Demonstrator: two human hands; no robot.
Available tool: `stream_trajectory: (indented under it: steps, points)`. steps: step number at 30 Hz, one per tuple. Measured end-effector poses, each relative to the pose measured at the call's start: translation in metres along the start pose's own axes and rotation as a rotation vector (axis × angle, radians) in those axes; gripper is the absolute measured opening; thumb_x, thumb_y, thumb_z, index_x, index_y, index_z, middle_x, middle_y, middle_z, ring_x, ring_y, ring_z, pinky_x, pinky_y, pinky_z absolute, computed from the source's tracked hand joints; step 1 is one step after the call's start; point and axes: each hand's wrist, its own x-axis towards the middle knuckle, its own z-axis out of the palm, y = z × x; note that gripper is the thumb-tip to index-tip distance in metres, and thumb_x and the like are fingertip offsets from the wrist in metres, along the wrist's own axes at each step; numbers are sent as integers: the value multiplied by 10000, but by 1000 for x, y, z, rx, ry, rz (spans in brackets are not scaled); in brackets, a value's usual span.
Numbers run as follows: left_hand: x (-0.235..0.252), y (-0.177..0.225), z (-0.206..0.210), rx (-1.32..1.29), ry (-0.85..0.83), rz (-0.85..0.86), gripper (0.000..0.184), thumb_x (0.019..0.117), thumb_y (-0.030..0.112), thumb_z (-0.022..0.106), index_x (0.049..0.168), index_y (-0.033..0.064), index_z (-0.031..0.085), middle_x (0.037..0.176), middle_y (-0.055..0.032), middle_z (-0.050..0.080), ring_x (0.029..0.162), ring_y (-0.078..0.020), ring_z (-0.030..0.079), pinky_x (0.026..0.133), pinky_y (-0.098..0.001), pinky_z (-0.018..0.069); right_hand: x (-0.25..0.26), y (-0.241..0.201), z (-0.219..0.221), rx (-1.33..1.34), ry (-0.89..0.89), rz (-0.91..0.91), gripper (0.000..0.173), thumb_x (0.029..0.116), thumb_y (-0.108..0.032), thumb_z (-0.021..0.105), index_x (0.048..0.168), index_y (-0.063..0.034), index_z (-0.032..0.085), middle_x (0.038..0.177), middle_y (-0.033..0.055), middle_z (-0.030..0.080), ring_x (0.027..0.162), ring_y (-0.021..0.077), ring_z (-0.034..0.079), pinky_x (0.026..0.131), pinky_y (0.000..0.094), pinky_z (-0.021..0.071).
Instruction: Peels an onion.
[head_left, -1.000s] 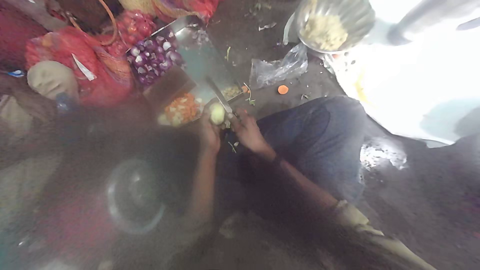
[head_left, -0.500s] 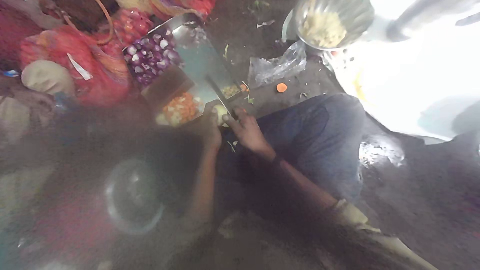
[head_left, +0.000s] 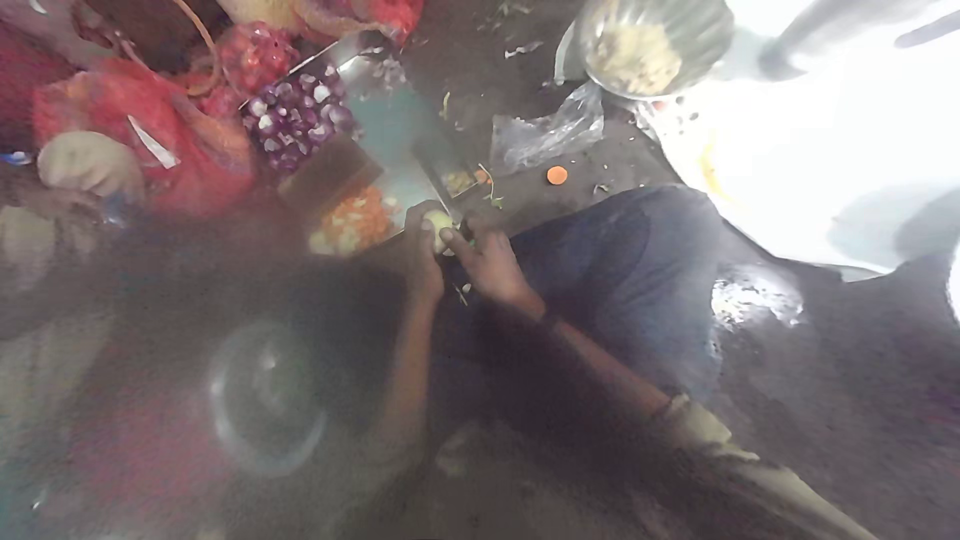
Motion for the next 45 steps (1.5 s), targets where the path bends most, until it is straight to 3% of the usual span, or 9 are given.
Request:
stream_trajectory:
  steps: [4,9,17,22,27,29,33,37,45]
  points:
    - [-1,0,-2,1,6,9,465,1074,386,300,1365,157,582,1201,-7,638,988,-78,626,844,-299,549,-1,1,0,-46,-16,-36,488,1048,-541,505,1101,-76,644,713,74,620,604,229,632,557,477,552]
    - [-2,-1,0,-42,-5,-17,485,1086,468,302,1378,182,565,1139,16,652,940,-47,633,812,-263,555,-1,-1,1,-32,8,-56,435,1050,-517,521,1083,-104,654,674,50,612,561,209,617,514,450,533]
    - [-4,-1,-2,-111,26,-139,468,1111,419,302,1447,183,524,1269,16,650,1070,-55,629,910,-288,548,-6,-4,10,-169,35,-69,421,1055,-486,518,981,-103,676,650,52,623,586,240,642,550,500,535]
    - [-3,17,1,-505,297,-363,376,1133,361,293,1179,145,597,965,-15,685,846,-96,679,711,-283,588,-12,5,25,-302,81,-347,490,1018,-521,531,935,-78,725,711,101,670,661,305,695,581,537,558]
    - [7,15,-12,-968,299,-447,488,1110,493,284,1174,154,629,998,-63,714,895,-179,714,747,-383,622,-5,13,22,-133,175,-627,772,1005,-740,318,825,-81,677,634,52,618,563,192,622,514,423,519]
    - [9,10,-16,-996,240,-461,557,1092,573,239,1263,188,603,1084,-68,710,943,-197,706,781,-403,610,-3,11,15,-105,203,-576,808,991,-768,304,864,-69,690,661,63,630,583,187,629,508,412,523]
    - [10,10,-15,-916,169,-468,642,1067,643,213,1236,190,634,980,-78,693,703,-163,651,579,-290,553,6,16,2,-103,178,-281,690,1068,-635,233,964,-98,653,619,27,559,542,194,583,486,441,501]
    - [8,6,-13,-695,152,-399,537,1110,506,255,1300,170,629,1069,-86,698,797,-166,669,644,-298,571,12,12,-6,-154,147,-167,327,994,-373,651,1148,-85,665,771,82,648,635,254,641,564,510,545]
    - [4,-5,-9,-344,-29,-200,509,1050,580,429,1345,202,601,1006,-2,676,730,-69,610,614,-217,526,5,6,-11,-185,69,-127,536,1021,-601,495,1099,-91,644,703,68,611,631,263,634,571,513,532]
